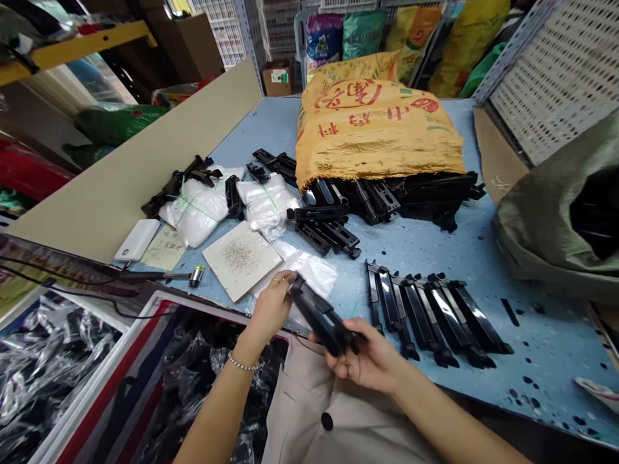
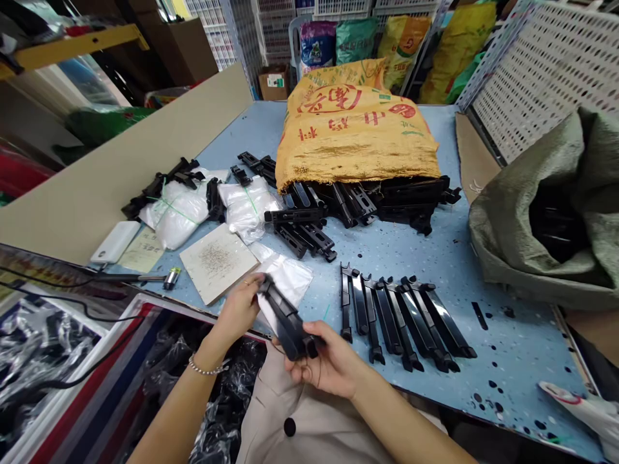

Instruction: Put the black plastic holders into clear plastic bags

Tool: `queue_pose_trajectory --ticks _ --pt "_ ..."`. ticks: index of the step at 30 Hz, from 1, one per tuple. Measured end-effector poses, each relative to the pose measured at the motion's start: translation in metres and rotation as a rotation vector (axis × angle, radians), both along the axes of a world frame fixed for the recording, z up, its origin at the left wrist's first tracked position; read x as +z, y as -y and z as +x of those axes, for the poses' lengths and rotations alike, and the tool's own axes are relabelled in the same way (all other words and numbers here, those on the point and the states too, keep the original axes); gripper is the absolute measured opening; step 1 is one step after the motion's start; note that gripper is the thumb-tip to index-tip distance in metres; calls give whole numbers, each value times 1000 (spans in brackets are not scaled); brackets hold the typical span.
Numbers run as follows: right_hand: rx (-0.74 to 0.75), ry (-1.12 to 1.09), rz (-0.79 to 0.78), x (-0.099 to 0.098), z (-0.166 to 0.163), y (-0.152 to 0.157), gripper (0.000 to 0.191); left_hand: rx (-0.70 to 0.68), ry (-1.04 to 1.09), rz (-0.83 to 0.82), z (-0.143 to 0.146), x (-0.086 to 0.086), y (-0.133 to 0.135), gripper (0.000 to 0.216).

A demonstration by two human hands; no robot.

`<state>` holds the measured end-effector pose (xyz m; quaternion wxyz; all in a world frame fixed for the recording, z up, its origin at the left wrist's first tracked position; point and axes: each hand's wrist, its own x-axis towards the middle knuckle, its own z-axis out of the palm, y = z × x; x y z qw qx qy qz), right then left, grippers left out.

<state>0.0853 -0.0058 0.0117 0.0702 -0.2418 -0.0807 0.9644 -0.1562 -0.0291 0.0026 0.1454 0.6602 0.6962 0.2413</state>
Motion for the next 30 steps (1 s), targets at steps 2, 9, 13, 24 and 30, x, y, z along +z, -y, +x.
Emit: queue_pose_trajectory --ticks 2,9,13,24,30 --pt "9 -18 -190 -9 2 3 47 17 38 15 -4 -3 1 52" --pt "-21 -82 -227 -16 -6 -8 46 -221 -46 157 35 14 32 68" --pt "-114 -106 -156 -5 -8 -8 42 -263 22 196 50 17 46 68" --pt "-150 60 103 -7 -11 4 45 -336 -1 291 67 11 55 75" --pt "22 320 1118 21 -12 18 52 -391 200 -5 66 47 77 69"
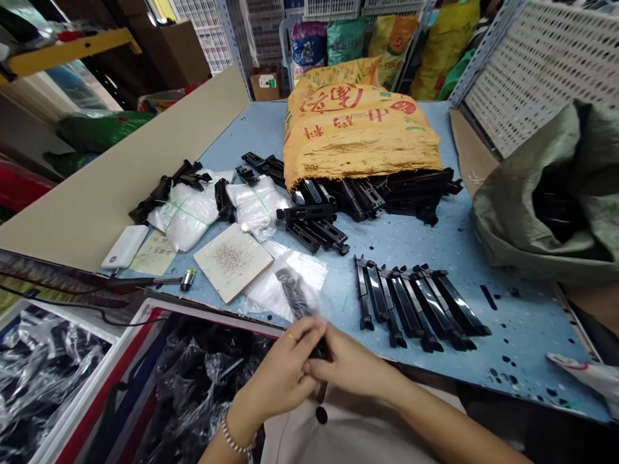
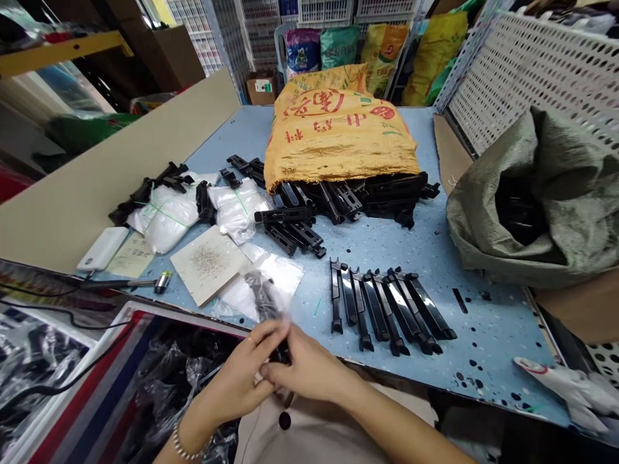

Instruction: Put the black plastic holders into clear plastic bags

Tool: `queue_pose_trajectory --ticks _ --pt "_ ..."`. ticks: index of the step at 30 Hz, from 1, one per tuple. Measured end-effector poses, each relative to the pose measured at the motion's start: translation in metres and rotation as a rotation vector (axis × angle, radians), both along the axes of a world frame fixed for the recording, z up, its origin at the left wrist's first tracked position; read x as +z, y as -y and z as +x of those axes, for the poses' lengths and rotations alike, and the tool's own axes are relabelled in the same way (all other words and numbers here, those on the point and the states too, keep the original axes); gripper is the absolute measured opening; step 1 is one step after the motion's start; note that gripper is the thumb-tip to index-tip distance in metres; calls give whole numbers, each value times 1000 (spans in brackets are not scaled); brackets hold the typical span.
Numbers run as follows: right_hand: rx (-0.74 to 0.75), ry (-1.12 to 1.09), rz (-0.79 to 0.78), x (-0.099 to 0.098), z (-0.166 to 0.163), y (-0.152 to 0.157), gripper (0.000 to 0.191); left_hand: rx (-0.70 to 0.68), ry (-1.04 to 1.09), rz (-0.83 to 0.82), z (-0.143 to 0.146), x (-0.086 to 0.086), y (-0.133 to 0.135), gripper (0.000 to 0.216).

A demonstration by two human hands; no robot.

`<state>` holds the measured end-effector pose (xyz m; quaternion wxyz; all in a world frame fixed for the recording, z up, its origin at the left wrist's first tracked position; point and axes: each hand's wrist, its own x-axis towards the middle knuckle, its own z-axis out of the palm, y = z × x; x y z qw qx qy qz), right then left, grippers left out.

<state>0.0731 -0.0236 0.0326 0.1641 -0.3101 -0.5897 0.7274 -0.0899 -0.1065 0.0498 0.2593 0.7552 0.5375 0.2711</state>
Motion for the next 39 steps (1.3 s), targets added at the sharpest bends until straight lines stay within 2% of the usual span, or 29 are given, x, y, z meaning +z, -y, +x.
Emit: queue_pose_trajectory --ticks 2,4,5,7,9,10,12,13,15,17,20,23,25,27,29,31,35,37,39 --pt "243 -59 84 13 6 0 56 60 20 -54 -19 16 22 55" --pt "364 -5 209 23 17 -10 44 183 12 -129 -49 28 52 44" --pt "329 105 327 25 25 -19 39 249 -2 -153 -68 30 67 39" --pt "125 452 634 23 42 -39 35 396 -90 -251 -107 25 95 37" --pt "-66 817 907 14 59 -58 37 507 -196 -353 -141 10 110 33" --pt "-98 954 1012 8 66 -65 39 572 -264 -405 -152 0 111 32" --pt "-58 1113 1148 -2 75 -71 44 687 -369 -447 -158 -18 100 30" --pt "-22 1149 1182 -5 76 -71 46 717 -379 -428 -153 -26 89 30" --pt "28 1182 1214 -7 73 -66 49 691 -296 -323 -124 -35 56 30" --pt "61 1192 1195 -6 66 -58 51 608 -168 -183 -79 -40 18 28" --pt "90 1203 1085 -3 58 -52 54 520 -220 8 -14 -45 -35 24" --pt "57 1156 943 -3 64 -57 50 481 -314 -2 13 -52 -68 10" --pt "-19 1013 809 -4 73 -61 47 497 -202 -85 6 -55 -78 13" --pt "-127 783 599 -5 80 -64 45 564 51 -195 -11 -57 -82 9" --pt "-217 510 314 -5 78 -63 43 632 336 -321 -26 -57 -84 17" --pt "-263 244 7 -3 68 -59 41 652 512 -418 -34 -56 -84 24" --pt "-301 -145 -470 -6 31 -53 34 669 556 -445 -30 -57 -86 25" --pt "-280 -249 -622 -11 12 -53 28 684 550 -429 -26 -56 -87 27" --pt "-273 -262 -681 -17 -2 -55 25 669 549 -408 -25 -53 -85 24"
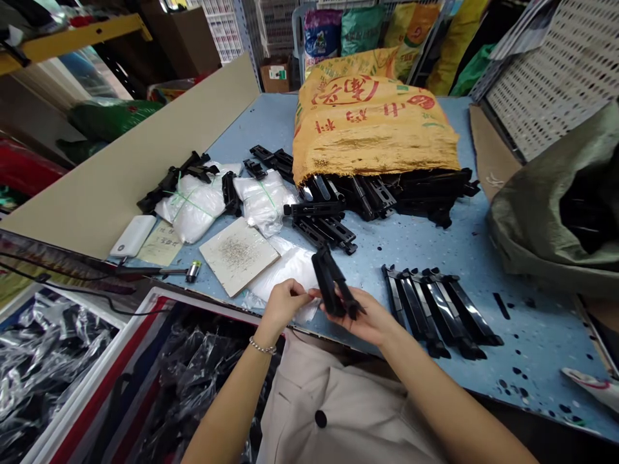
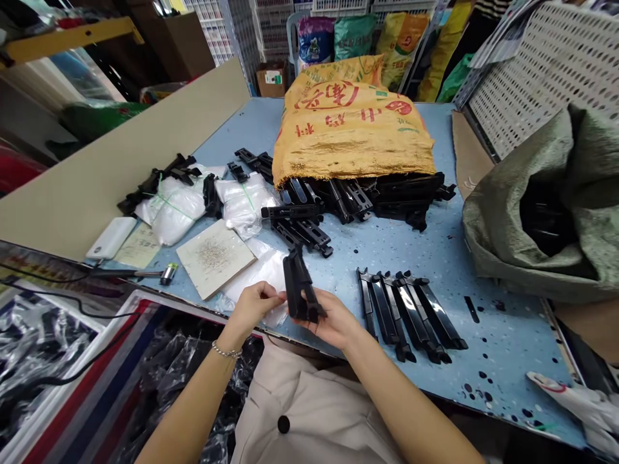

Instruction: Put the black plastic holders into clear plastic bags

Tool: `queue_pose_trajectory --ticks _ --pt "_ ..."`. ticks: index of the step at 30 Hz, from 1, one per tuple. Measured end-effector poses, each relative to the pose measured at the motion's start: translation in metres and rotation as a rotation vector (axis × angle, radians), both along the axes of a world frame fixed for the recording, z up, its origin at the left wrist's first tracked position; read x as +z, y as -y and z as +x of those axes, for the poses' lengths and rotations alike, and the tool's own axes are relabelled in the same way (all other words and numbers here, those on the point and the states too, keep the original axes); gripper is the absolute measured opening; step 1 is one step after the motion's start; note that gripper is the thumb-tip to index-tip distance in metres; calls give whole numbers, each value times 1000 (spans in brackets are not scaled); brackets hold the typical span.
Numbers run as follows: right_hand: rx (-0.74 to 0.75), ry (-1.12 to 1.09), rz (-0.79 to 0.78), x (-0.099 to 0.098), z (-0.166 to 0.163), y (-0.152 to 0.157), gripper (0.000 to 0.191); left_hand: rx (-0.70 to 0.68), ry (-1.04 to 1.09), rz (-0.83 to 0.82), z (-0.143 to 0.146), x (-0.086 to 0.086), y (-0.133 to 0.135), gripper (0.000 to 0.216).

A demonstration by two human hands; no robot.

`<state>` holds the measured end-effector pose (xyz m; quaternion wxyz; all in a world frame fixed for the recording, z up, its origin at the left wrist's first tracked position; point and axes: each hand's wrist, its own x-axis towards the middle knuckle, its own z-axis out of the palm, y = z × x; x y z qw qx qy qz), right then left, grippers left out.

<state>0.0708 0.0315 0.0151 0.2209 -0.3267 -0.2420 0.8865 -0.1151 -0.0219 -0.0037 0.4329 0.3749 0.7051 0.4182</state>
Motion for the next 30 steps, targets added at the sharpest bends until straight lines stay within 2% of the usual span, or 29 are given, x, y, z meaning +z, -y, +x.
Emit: queue_pose_trajectory --ticks 2,4,6,8,11,14,16,17,19,21,23,24,26,28,30 --pt "-50 60 26 -3 -7 0 26 0 -78 73 -4 5 5 15" --pt "-140 106 81 -2 -4 3 28 -18 -305 204 -11 10 12 5" --pt "-157 79 93 2 4 11 27 -108 -603 306 -18 13 17 18" --pt "-51 18 36 5 15 21 27 -232 -805 319 -22 12 18 30" --pt "124 -26 -118 0 22 36 26 -317 -831 275 -27 7 15 47" --pt "141 -46 -291 -15 17 40 25 -309 -764 268 -26 7 17 55" --pt "131 -64 -331 -25 11 38 27 -334 -753 279 -18 13 25 59" --pt "117 -45 -294 -29 8 37 28 -373 -746 294 -11 17 31 62" --pt "65 73 -90 -32 3 36 28 -502 -706 346 7 25 42 69" --pt "-3 265 235 -30 -1 38 27 -649 -616 393 27 32 50 74" --pt "-28 421 572 -23 -2 42 23 -726 -511 401 41 39 55 72" --pt "2 451 700 -17 0 44 22 -726 -469 393 44 43 58 68" --pt "163 395 839 -3 6 48 29 -666 -437 367 39 54 68 51" --pt "356 334 882 12 21 45 35 -567 -492 328 18 66 86 33" --pt "419 473 976 24 45 36 35 -450 -618 269 -18 76 110 25"
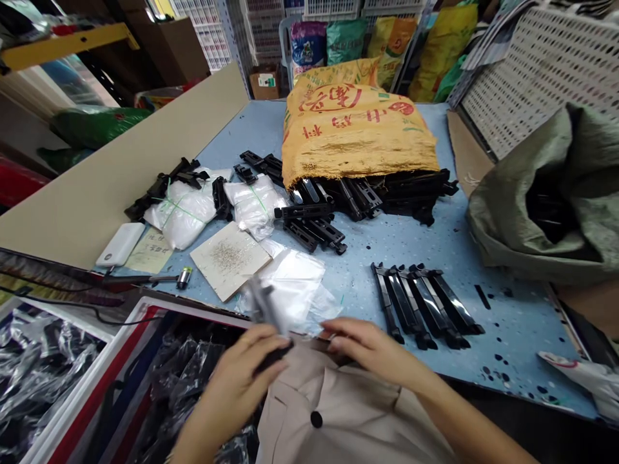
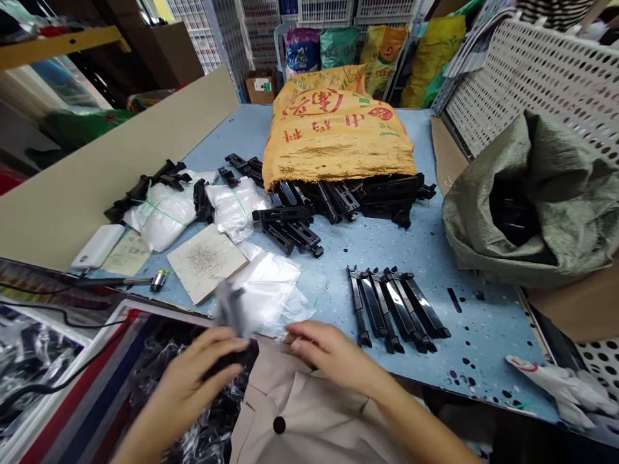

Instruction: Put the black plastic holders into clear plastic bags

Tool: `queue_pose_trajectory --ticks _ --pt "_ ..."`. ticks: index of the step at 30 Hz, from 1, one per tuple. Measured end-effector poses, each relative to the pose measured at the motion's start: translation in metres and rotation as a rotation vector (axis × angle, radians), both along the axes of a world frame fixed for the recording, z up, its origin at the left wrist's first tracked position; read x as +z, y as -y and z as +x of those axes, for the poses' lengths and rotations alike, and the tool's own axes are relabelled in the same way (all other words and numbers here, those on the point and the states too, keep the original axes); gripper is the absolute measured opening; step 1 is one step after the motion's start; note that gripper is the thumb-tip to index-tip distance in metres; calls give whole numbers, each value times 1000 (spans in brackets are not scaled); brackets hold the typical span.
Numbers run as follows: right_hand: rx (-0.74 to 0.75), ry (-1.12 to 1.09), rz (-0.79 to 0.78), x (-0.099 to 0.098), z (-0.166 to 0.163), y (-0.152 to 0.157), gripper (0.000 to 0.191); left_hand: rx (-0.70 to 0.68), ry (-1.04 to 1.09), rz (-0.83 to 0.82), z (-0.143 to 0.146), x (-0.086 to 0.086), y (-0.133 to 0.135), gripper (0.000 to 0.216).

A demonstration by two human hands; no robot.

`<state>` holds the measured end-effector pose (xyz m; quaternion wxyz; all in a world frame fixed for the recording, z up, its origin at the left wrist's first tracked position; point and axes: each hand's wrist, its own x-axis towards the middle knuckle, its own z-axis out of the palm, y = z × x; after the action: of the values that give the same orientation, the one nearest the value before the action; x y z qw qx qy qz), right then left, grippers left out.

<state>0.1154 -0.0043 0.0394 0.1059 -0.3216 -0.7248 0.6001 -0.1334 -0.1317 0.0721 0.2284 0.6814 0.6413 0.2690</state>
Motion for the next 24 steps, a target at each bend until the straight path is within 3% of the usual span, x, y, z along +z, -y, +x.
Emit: queue_pose_trajectory --ticks 4,6,8,9,12,15,18,20,24 --pt "-294 595 561 5 57 -29 34 333 -254 -22 -78 -6 34 30" --pt "-323 853 746 0 76 -37 34 488 -379 -53 -89 -20 30 36" --pt "-272 963 831 -7 84 -38 34 526 -426 -43 -69 -38 14 37" --pt "-245 979 847 -10 84 -35 34 481 -405 -21 -49 -47 4 35" --pt "-207 973 826 -16 80 -27 38 188 -266 6 23 -70 -23 39" --pt "-228 941 735 -20 80 -26 39 134 -241 -9 64 -84 -31 15" --pt "-289 731 520 -21 84 -31 38 146 -49 14 57 -84 -31 12" --pt "-313 451 249 -21 80 -33 37 204 138 40 44 -78 -35 14" --pt "-271 -95 -496 -21 48 -22 36 315 507 22 41 -68 -60 16"
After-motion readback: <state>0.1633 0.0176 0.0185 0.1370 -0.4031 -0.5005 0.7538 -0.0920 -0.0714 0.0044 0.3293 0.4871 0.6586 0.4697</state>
